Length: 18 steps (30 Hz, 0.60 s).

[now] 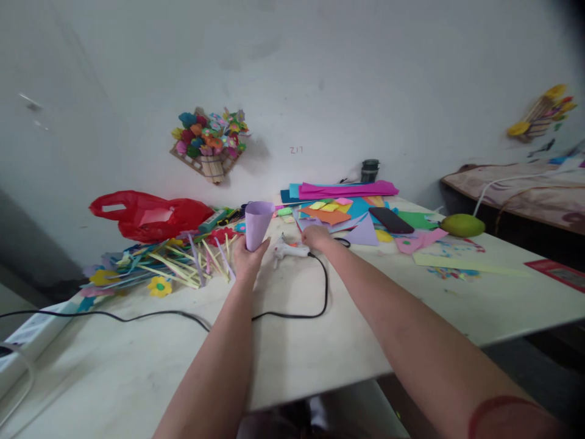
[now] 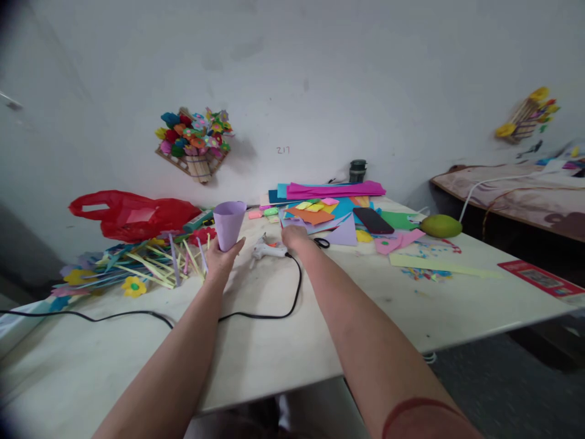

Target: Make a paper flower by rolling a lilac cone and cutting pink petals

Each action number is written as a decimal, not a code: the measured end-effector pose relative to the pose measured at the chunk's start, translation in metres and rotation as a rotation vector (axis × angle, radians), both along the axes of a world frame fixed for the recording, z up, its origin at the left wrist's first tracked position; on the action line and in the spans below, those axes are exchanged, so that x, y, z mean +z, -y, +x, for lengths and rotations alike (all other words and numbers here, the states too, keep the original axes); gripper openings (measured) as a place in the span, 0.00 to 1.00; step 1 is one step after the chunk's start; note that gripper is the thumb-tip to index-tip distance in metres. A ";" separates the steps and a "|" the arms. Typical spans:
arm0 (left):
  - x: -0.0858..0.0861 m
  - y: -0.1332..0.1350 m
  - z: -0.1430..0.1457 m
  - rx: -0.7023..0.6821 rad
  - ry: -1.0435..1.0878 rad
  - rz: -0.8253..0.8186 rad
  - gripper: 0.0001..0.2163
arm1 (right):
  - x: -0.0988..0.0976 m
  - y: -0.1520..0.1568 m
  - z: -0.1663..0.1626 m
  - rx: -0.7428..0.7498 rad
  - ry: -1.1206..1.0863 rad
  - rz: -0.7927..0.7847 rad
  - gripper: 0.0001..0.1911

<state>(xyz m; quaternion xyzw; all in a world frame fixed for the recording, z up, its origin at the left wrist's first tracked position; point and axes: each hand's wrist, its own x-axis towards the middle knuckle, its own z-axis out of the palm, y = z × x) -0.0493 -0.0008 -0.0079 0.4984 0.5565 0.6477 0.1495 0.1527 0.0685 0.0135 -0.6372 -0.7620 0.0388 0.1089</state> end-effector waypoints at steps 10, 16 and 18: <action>0.000 0.004 0.005 -0.027 -0.047 0.007 0.16 | -0.026 0.013 0.045 -0.196 -0.570 0.144 0.10; 0.000 0.004 0.004 -0.031 -0.151 -0.070 0.19 | -0.019 0.010 0.068 -0.396 -1.485 0.444 0.03; 0.000 0.005 0.004 -0.046 -0.173 -0.089 0.19 | -0.013 0.013 0.075 -0.519 -1.774 0.509 0.03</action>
